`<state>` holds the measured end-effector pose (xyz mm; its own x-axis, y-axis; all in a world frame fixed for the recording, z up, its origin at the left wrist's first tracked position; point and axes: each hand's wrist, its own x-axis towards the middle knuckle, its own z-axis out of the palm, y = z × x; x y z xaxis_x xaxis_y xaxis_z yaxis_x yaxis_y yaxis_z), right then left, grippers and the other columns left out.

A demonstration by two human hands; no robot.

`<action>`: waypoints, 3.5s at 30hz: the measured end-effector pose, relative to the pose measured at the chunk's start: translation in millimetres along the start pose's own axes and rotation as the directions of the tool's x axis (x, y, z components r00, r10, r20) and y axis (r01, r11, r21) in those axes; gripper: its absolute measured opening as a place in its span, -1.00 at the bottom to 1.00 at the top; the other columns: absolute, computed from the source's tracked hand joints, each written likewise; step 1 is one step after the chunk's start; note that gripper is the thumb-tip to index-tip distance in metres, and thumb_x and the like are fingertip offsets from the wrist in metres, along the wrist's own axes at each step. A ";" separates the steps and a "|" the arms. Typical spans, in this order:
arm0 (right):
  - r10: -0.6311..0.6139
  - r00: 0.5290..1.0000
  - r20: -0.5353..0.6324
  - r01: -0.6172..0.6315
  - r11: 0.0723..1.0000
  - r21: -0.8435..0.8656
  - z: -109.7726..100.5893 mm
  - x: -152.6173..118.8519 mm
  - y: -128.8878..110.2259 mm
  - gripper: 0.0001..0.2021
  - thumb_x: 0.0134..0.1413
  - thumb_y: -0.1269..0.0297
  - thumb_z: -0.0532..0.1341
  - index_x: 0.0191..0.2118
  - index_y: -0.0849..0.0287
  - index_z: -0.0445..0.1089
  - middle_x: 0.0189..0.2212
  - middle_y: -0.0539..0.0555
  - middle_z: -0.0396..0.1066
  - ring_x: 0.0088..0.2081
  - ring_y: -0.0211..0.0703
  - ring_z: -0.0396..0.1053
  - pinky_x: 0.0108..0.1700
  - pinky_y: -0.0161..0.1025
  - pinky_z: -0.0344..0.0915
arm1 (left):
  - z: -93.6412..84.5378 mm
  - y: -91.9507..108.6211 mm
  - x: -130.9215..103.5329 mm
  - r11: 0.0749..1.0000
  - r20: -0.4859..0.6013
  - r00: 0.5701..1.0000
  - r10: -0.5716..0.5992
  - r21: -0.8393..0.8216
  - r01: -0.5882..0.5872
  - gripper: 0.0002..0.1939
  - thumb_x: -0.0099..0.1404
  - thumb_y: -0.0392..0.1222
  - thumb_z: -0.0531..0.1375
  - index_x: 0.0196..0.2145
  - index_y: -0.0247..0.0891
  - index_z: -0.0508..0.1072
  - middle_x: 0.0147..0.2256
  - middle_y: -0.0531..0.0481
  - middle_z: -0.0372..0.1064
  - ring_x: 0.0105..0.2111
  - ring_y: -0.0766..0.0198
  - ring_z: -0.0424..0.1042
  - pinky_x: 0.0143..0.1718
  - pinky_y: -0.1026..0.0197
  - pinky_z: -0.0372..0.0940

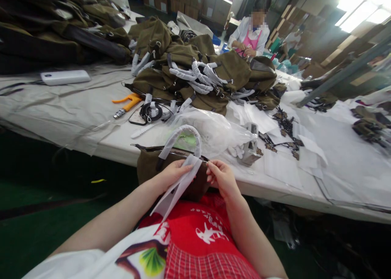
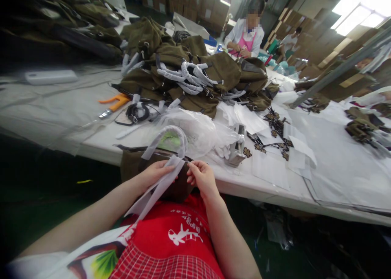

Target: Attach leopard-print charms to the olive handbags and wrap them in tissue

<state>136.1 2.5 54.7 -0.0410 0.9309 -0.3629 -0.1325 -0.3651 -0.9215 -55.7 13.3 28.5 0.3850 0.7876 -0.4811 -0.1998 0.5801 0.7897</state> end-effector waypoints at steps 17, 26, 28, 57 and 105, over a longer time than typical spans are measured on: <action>0.016 0.998 0.063 -0.001 0.971 -0.240 16.0 7.1 -1.9 -0.52 0.00 -0.18 0.19 -0.38 0.24 0.44 -0.63 0.02 0.44 -0.76 -0.37 0.25 -0.76 -0.46 -0.07 | 9.0 -6.3 0.1 0.899 -0.040 0.959 0.282 0.361 -0.249 -0.55 0.15 0.10 0.25 -0.18 -0.35 0.54 -0.28 -0.14 0.55 -0.25 0.01 0.48 -0.25 0.16 0.32; 0.021 0.995 0.095 0.034 0.840 -0.542 16.5 18.5 -5.2 -0.68 -0.04 0.02 0.29 -0.55 0.17 0.38 -0.73 -0.06 0.35 -0.77 -0.37 0.17 -0.71 -0.41 0.01 | 7.6 -9.2 1.4 0.865 -0.049 0.947 0.318 0.424 -0.268 -0.65 0.13 0.03 0.24 -0.30 -0.33 0.53 -0.36 -0.07 0.52 -0.33 0.07 0.45 -0.28 0.19 0.29; 0.044 0.995 0.086 0.022 0.763 -0.646 15.9 23.7 -8.7 -0.67 -0.02 0.03 0.30 -0.59 0.16 0.39 -0.74 -0.05 0.36 -0.78 -0.35 0.17 -0.70 -0.38 0.03 | 6.6 -11.9 2.3 0.849 -0.052 0.939 0.340 0.446 -0.283 -0.67 0.14 -0.01 0.23 -0.26 -0.33 0.54 -0.34 -0.07 0.53 -0.32 0.07 0.46 -0.25 0.18 0.30; 0.169 0.952 0.254 -0.117 0.971 -0.209 41.8 6.3 24.9 -0.57 -0.14 -0.09 0.29 -0.37 0.25 0.39 -0.66 -0.04 0.38 -0.74 -0.37 0.25 -0.73 -0.46 0.12 | -20.6 27.4 -65.4 0.532 0.065 0.979 0.195 0.832 -0.161 -0.48 0.20 -0.14 0.16 0.11 -0.30 0.32 0.03 -0.18 0.43 0.00 0.00 0.42 0.06 0.06 0.25; -0.521 0.674 -0.523 0.007 0.713 -0.701 -149.8 29.7 -56.9 -0.74 0.02 0.12 0.21 -0.31 0.21 0.51 -0.23 0.22 0.48 -0.12 0.00 0.39 -0.08 -0.19 0.27 | -3.9 4.6 -26.0 0.955 -0.130 0.991 0.012 0.297 0.027 -0.44 -0.16 0.26 0.38 -0.37 -0.28 0.50 -0.49 -0.09 0.53 -0.52 0.10 0.48 -0.54 0.22 0.34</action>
<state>290.8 49.3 75.5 0.5597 0.8124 0.1633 0.5996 -0.2610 -0.7566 -70.2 -3.7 43.2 0.2622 0.8150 -0.5167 0.0870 0.5133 0.8538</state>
